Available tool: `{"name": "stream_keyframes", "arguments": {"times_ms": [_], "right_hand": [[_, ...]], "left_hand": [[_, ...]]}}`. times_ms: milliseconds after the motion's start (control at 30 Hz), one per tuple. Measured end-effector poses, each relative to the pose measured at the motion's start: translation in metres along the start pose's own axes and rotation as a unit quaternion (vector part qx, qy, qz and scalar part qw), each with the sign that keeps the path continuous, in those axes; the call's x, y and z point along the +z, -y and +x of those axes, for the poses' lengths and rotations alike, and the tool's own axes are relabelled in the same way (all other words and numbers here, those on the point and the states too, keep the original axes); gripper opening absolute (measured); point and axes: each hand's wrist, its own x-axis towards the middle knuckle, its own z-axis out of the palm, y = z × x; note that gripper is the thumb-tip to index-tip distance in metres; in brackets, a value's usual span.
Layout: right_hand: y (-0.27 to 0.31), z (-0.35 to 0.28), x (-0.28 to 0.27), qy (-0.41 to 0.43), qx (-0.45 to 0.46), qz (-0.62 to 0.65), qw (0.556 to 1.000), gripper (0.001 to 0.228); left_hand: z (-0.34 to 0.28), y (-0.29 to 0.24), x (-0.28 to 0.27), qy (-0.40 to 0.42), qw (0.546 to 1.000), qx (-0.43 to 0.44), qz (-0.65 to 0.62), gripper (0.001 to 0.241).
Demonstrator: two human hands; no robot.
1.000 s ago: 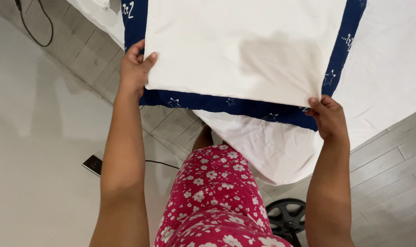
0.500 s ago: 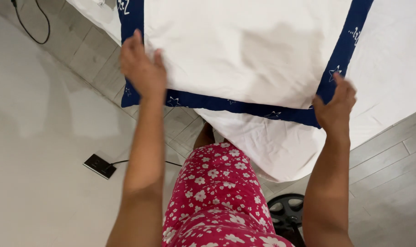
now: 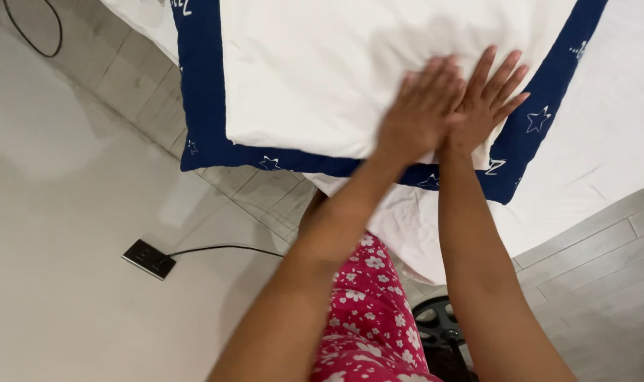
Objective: The person folds a white towel on a bed with a blue star-patterned pillow. They smooth the towel, fold it in half multiple times, and press it flat to create a neat rectangular shape.
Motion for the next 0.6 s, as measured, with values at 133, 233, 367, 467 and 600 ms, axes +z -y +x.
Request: {"name": "stream_keyframes", "arguments": {"times_ms": [133, 233, 367, 467, 600], "right_hand": [[-0.002, 0.0, 0.018, -0.035, -0.027, -0.012, 0.999, 0.061], [0.006, -0.005, 0.008, -0.035, -0.028, -0.012, 0.999, 0.063], [0.04, -0.011, 0.002, -0.026, 0.019, -0.033, 0.999, 0.062], [0.111, -0.037, -0.005, 0.069, -0.031, -0.111, 0.991, 0.065], [0.191, -0.075, -0.011, 0.216, -0.237, 0.003, 0.947, 0.066]], "left_hand": [[-0.034, 0.106, -0.048, 0.018, 0.992, -0.125, 0.023, 0.071], [-0.061, 0.159, -0.077, 0.025, 0.962, -0.26, 0.082, 0.066], [-0.07, 0.194, -0.067, -0.078, 0.902, -0.403, 0.135, 0.062], [-0.066, 0.192, -0.063, -0.071, 0.909, -0.389, 0.134, 0.063], [-0.069, 0.198, -0.06, -0.089, 0.911, -0.381, 0.13, 0.063]]}}
